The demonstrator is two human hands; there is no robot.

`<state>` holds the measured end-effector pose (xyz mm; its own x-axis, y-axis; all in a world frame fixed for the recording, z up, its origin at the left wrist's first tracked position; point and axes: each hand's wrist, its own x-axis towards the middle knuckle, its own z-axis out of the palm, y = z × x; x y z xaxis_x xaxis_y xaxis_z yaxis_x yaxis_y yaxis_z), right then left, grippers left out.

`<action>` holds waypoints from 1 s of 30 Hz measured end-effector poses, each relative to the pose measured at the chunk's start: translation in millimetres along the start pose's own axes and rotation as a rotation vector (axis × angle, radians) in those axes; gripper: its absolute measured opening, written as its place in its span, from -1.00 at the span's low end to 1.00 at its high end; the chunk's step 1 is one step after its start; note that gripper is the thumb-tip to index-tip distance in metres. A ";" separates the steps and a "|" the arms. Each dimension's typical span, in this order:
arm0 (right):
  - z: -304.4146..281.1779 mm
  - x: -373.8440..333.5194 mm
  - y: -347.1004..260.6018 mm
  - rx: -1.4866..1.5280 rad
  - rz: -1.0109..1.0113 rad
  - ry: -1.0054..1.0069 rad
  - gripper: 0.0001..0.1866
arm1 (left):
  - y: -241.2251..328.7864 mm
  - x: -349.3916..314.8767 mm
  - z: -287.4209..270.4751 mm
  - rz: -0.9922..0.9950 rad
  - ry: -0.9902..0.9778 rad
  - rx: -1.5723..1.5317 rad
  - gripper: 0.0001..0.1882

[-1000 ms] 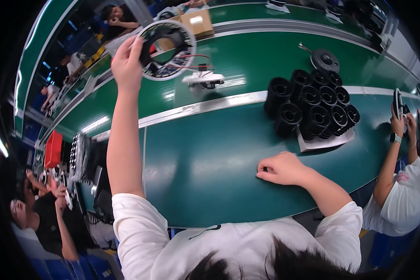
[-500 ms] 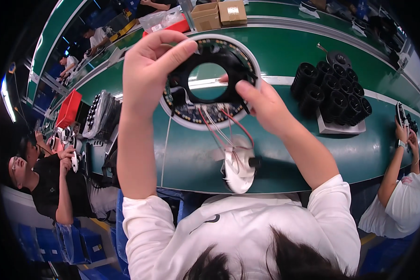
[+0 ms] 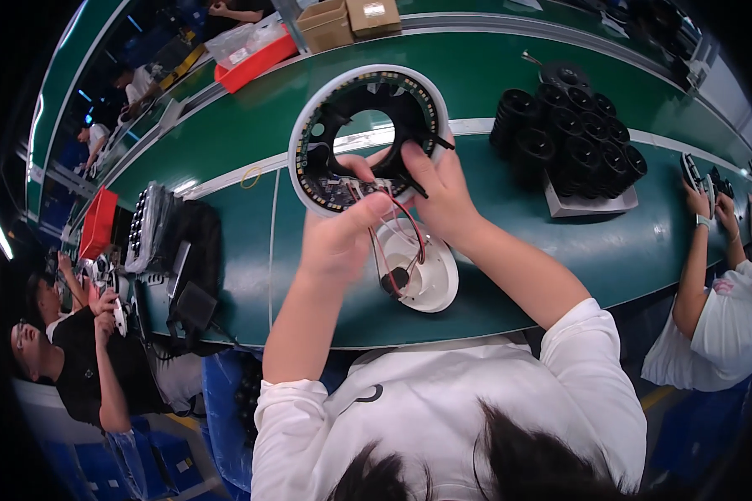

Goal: The person assembles a circular LED light fixture by hand, connecting wires to an LED ring circuit board and integrating black components into a plastic base and fixture housing.

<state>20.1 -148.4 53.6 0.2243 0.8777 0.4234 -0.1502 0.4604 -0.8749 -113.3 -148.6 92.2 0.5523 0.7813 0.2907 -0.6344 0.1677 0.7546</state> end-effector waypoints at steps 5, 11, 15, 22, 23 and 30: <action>0.3 -3.3 -8.6 0.393 0.367 -0.213 -0.37 | -0.8 7.6 -0.3 0.051 0.075 0.210 -0.69; -1.0 0.0 -12.4 0.201 0.312 -0.806 -0.25 | 1.3 9.1 -15.6 0.041 0.198 0.046 -0.73; -8.9 -0.8 -20.1 0.164 0.346 -0.863 -0.31 | 1.0 3.7 -13.6 0.070 0.210 0.021 -0.71; -15.3 7.8 8.9 0.156 0.529 -0.661 -0.56 | 14.3 -12.8 -24.5 0.141 0.082 -0.202 -0.71; -15.0 6.5 18.2 0.025 0.491 -0.700 -0.59 | 15.5 -13.8 -26.6 0.142 0.089 -0.203 -0.71; -9.8 -9.6 37.8 -0.121 0.485 -0.767 -0.70 | 16.3 -10.6 -42.5 0.131 0.119 -0.302 -0.74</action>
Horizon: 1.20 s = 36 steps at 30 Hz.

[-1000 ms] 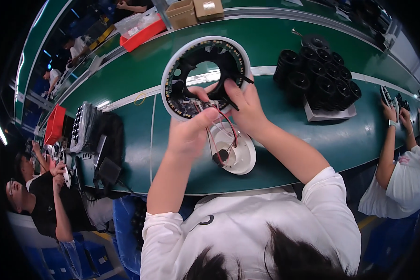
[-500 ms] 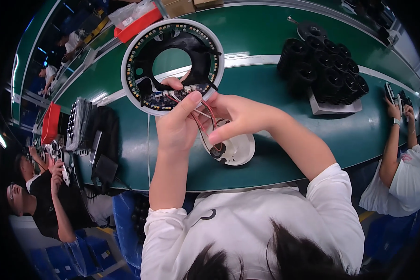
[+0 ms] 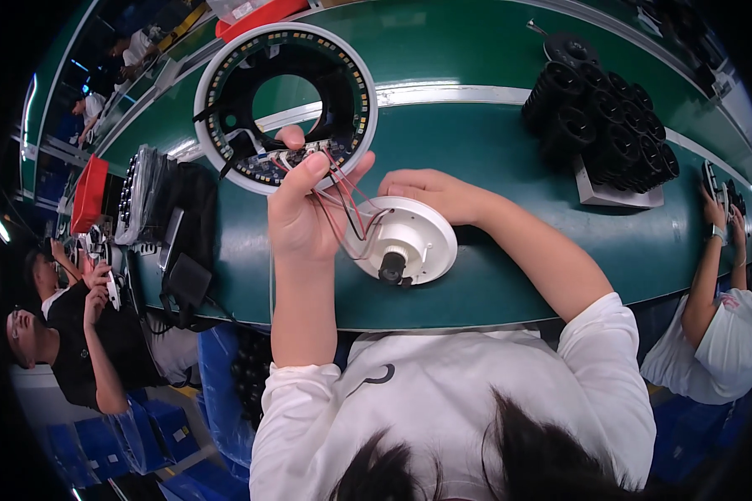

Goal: The person assembles a circular LED light fixture by hand, connecting wires to an LED ring circuit board and integrating black components into a plastic base and fixture housing.

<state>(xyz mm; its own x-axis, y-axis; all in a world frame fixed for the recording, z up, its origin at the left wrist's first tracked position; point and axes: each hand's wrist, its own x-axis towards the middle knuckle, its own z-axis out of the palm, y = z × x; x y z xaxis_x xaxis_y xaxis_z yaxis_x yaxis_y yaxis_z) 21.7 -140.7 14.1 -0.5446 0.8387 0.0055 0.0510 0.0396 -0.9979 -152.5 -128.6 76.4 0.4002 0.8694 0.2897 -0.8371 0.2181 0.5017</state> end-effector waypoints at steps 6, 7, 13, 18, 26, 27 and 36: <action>5.8 -10.0 0.5 -0.259 -0.078 0.142 -0.70 | -1.4 1.1 -0.8 0.026 0.033 0.047 -0.75; 4.2 -12.8 -1.9 -0.258 -0.077 0.142 -0.70 | -1.9 1.1 -1.0 0.025 0.035 0.046 -0.75; 4.4 -27.9 4.7 0.140 -0.027 -0.022 -0.79 | -5.8 1.2 4.2 0.068 0.090 0.059 -0.77; 8.6 -40.3 -11.4 0.322 0.219 -0.095 -0.76 | -5.3 0.6 3.5 0.113 0.183 0.114 -0.77; 2.1 -52.3 -5.5 0.195 0.153 0.067 -0.77 | -0.3 2.7 -0.8 0.133 0.173 0.153 -0.75; -1.2 -57.0 -5.1 0.197 0.153 0.071 -0.77 | 0.1 3.1 -1.5 0.145 0.167 0.165 -0.75; -31.4 -105.8 -19.8 -0.544 0.123 -0.059 -0.75 | -12.3 0.3 7.8 0.224 0.167 0.583 -0.72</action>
<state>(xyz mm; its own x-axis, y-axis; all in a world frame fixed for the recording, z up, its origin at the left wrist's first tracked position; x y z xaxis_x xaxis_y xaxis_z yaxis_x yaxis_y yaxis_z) 104.6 -213.1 35.3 -0.5524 0.8236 -0.1284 0.5336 0.2310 -0.8136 -139.2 -134.4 76.8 0.1368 0.9334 0.3318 -0.5348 -0.2124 0.8179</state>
